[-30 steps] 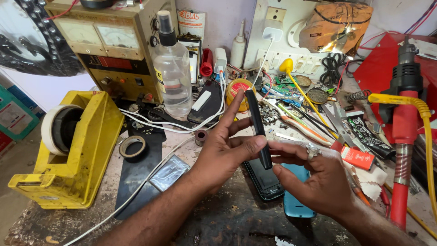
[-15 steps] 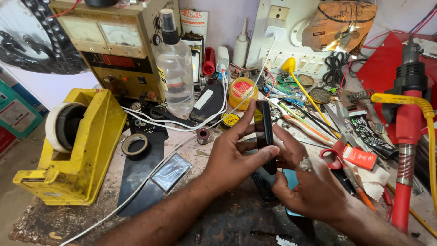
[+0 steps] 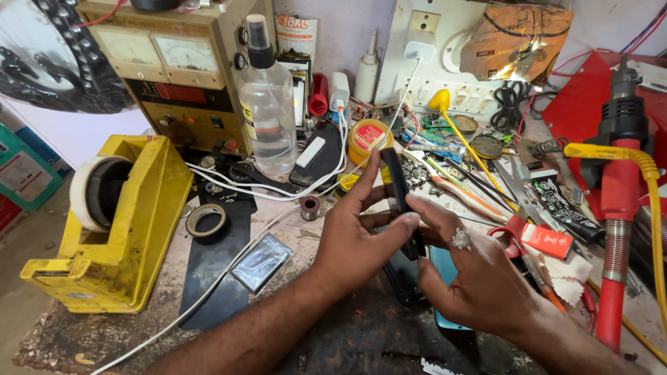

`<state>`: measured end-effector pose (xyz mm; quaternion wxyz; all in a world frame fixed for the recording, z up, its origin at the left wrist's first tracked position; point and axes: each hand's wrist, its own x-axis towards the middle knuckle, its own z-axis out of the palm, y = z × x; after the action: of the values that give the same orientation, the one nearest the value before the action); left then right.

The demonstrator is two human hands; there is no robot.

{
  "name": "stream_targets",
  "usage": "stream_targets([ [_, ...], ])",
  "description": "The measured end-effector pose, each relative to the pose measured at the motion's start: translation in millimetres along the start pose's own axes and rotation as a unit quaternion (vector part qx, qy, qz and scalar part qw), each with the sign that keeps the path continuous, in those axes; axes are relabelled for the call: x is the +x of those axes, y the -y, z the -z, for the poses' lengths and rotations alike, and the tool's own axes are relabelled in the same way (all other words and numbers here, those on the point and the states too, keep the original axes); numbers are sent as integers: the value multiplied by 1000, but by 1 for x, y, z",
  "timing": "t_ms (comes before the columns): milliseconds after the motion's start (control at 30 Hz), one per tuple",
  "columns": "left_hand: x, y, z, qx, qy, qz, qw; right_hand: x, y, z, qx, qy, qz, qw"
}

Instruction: The person works on feature phones at a cluttered repair bench. They remove a battery from one phone, wipe the phone and battery with a cloth, pry open the back cover of another phone, and use a screwdriver to work on the phone's internal components.

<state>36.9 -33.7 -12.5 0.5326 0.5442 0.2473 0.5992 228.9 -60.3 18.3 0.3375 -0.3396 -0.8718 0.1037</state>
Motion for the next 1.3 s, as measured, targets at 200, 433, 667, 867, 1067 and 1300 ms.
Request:
stream_targets([
  [200,4,-1,9,-132,-9,146,980,4,2,1,-23,-30,11,999],
  [433,6,0,16,-119,-1,185,975,4,3,5,-47,-32,37,998],
  [667,4,-2,11,-140,45,213,966,1,0,6,-296,-59,80,950],
  [867,3,-6,17,-241,104,149,953,10,-29,21,-207,-96,-176,958],
  [1067,5,-12,29,-217,100,110,965,21,-39,15,-72,7,-296,952],
  [1300,3,-10,20,-255,122,119,952,17,-30,15,65,-42,-294,953],
])
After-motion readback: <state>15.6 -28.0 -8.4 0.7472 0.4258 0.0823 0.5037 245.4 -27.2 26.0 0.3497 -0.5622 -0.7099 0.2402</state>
